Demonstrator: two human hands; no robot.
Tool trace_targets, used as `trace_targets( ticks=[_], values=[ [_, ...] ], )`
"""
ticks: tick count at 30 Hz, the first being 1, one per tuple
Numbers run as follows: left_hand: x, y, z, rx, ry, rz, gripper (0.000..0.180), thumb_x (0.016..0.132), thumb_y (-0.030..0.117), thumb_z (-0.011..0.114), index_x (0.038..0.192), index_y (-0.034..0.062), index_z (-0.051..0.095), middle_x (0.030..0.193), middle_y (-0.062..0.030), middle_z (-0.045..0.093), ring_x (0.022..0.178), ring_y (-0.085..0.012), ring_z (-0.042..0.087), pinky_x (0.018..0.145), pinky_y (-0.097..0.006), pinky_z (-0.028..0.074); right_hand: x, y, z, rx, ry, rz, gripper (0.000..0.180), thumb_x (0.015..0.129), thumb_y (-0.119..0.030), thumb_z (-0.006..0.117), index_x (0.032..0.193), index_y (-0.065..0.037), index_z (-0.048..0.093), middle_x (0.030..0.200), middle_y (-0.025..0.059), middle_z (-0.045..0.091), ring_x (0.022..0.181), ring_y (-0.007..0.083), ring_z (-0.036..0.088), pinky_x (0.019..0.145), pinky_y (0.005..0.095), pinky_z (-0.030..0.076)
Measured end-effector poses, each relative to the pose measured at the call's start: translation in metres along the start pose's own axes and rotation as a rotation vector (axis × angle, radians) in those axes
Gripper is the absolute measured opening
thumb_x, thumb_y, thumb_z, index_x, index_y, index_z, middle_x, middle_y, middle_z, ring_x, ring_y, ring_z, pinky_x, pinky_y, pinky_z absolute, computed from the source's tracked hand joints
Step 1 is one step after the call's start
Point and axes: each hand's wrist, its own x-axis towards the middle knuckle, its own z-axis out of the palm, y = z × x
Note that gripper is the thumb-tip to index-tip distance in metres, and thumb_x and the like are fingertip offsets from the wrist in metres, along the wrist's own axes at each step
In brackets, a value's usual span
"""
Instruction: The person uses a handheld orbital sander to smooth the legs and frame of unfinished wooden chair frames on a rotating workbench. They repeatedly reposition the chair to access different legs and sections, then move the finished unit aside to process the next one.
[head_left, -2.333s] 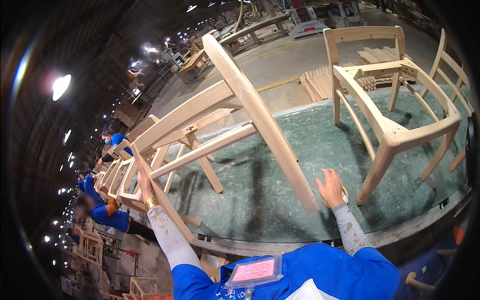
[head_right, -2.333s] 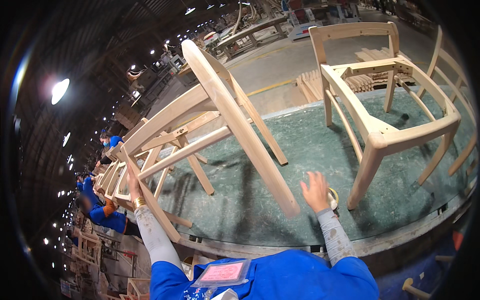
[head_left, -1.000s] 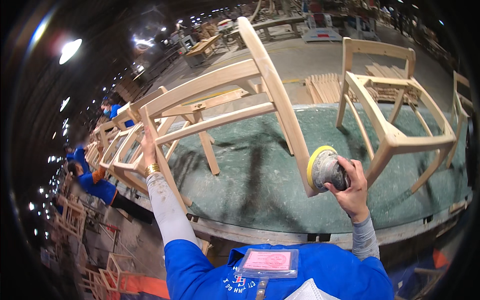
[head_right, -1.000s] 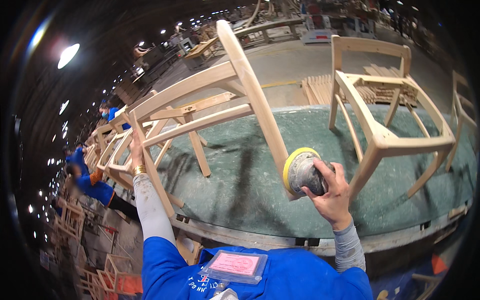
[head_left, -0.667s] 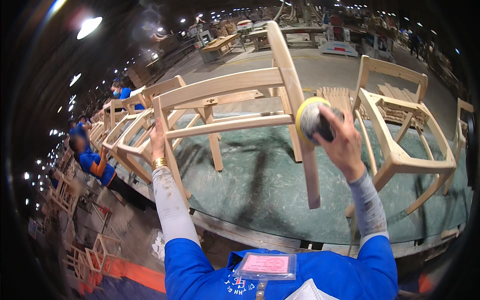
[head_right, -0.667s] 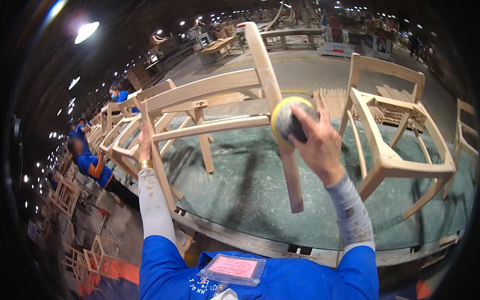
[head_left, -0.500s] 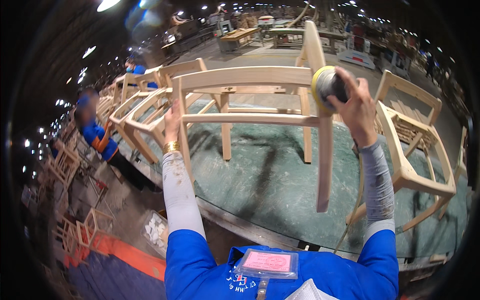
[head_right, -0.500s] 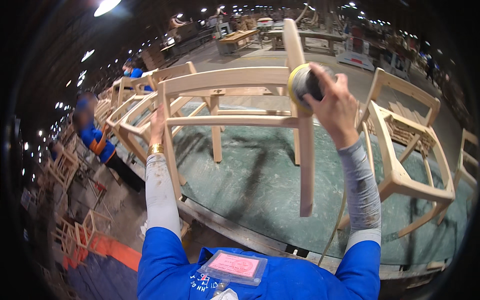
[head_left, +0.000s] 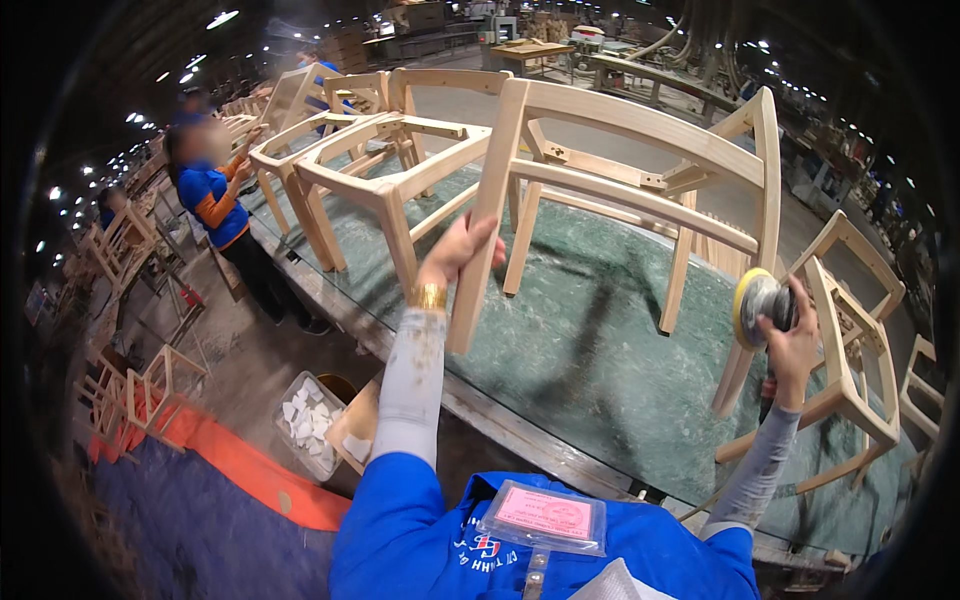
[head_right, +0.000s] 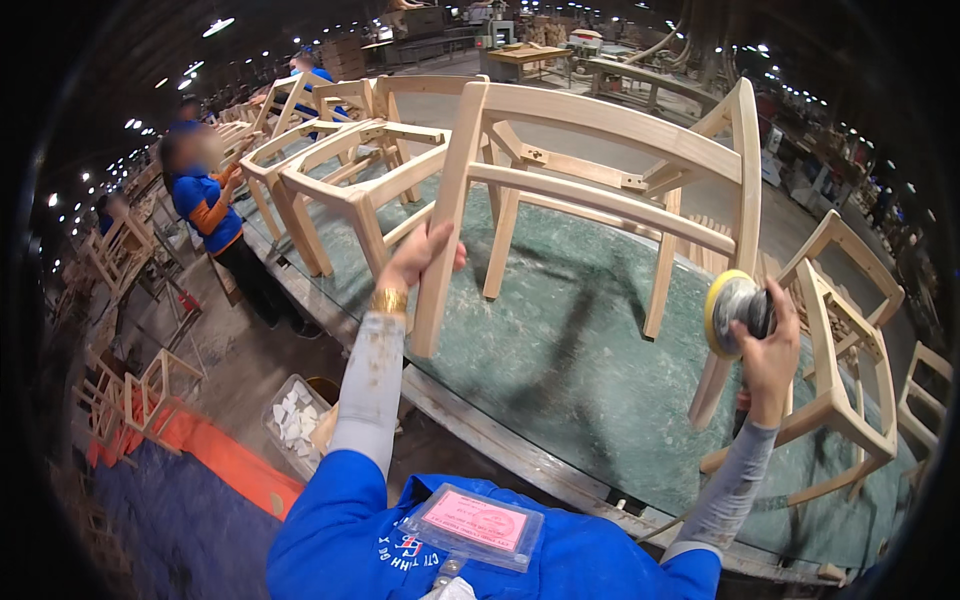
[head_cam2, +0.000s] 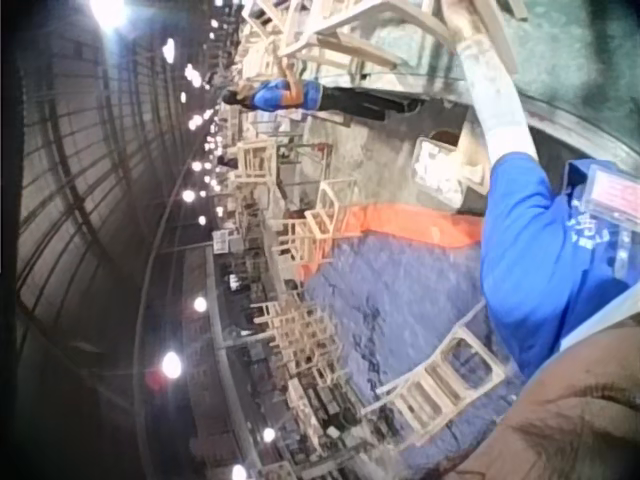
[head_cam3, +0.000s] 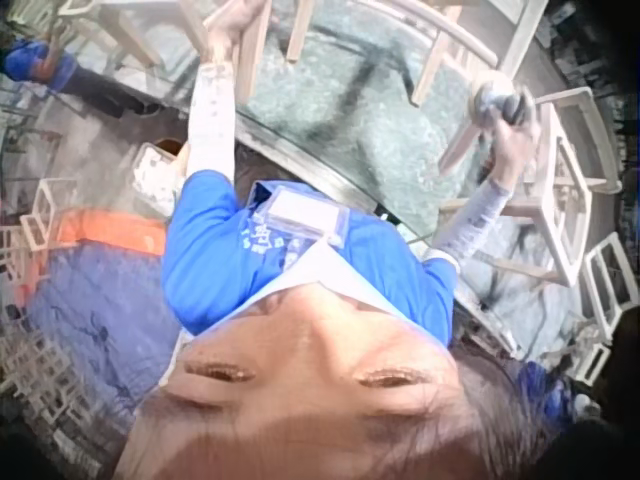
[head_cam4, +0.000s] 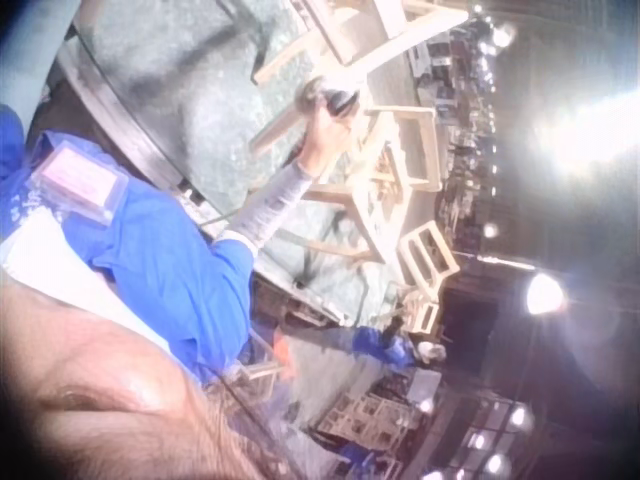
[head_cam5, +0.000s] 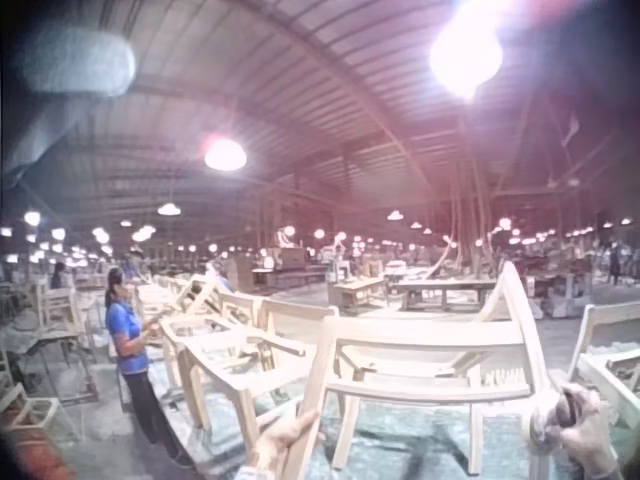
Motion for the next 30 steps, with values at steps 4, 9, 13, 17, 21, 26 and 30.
trace_targets(
  ticks=[4,9,13,17,21,26,30],
  values=[
    [-0.013,-0.018,-0.006,-0.167,-0.032,0.058,0.054,0.085,0.038,0.064,0.118,0.0041,0.04,0.07,-0.0076,0.059,0.053,-0.0131,0.059,0.047,-0.025,0.05,-0.027,-0.05,0.029,-0.031,0.023,0.013,0.072,0.06,-0.006,0.075,0.127,-0.018,0.051,0.109,0.0106,0.057,0.1,0.0266,0.057,0.089,0.0363,0.045],
    [-0.011,-0.016,-0.008,-0.174,-0.02,0.071,0.044,0.086,0.036,0.063,0.109,0.005,0.043,0.066,-0.0044,0.055,0.049,-0.01,0.055,0.045,-0.023,0.048,0.011,-0.163,0.077,-0.062,0.073,-0.193,0.068,0.062,-0.009,0.077,0.125,-0.02,0.053,0.099,0.0105,0.055,0.091,0.0268,0.058,0.079,0.0357,0.049],
    [-0.02,-0.02,-0.006,-0.168,0.007,0.083,0.041,0.086,0.033,0.064,0.107,0.0045,0.043,0.066,-0.0049,0.055,0.051,-0.0106,0.055,0.046,-0.024,0.047,0.079,-0.225,0.132,-0.185,0.131,-0.413,0.064,0.066,-0.022,0.077,0.124,-0.028,0.051,0.099,0.0145,0.056,0.079,0.0302,0.062,0.066,0.039,0.051],
    [-0.028,-0.029,-0.006,-0.17,-0.047,0.135,0.034,0.089,0.027,0.059,0.107,0.004,0.043,0.067,-0.0058,0.057,0.052,-0.0123,0.056,0.047,-0.025,0.047,0.129,-0.258,0.175,-0.321,0.046,-0.362,0.064,0.069,-0.03,0.073,0.127,-0.034,0.046,0.097,0.0182,0.052,0.076,0.0361,0.063,0.062,0.0423,0.052],
    [-0.03,-0.028,-0.009,-0.151,-0.074,0.132,0.027,0.09,0.024,0.057,0.105,0.0056,0.043,0.066,-0.0055,0.057,0.053,-0.0117,0.056,0.047,-0.025,0.048,0.144,-0.271,0.203,-0.328,0.119,-0.43,0.068,0.068,-0.028,0.075,0.128,-0.035,0.045,0.098,0.0198,0.051,0.078,0.0384,0.063,0.063,0.0435,0.053],
    [-0.032,-0.027,-0.009,-0.136,-0.036,0.087,0.023,0.09,0.022,0.058,0.101,0.0062,0.044,0.066,-0.0046,0.056,0.052,-0.011,0.055,0.048,-0.024,0.047,0.147,-0.276,0.211,-0.389,0.147,-0.436,0.067,0.069,-0.027,0.073,0.129,-0.035,0.044,0.098,0.0193,0.051,0.074,0.0374,0.063,0.062,0.0427,0.053],
    [-0.03,-0.026,-0.007,-0.157,-0.05,0.113,0.022,0.089,0.02,0.058,0.1,0.0056,0.045,0.065,-0.0041,0.056,0.052,-0.0105,0.055,0.047,-0.024,0.047,0.149,-0.274,0.21,-0.362,0.162,-0.437,0.06,0.07,-0.023,0.069,0.125,-0.03,0.046,0.098,0.0213,0.05,0.075,0.0356,0.064,0.062,0.041,0.054]
  ],
)
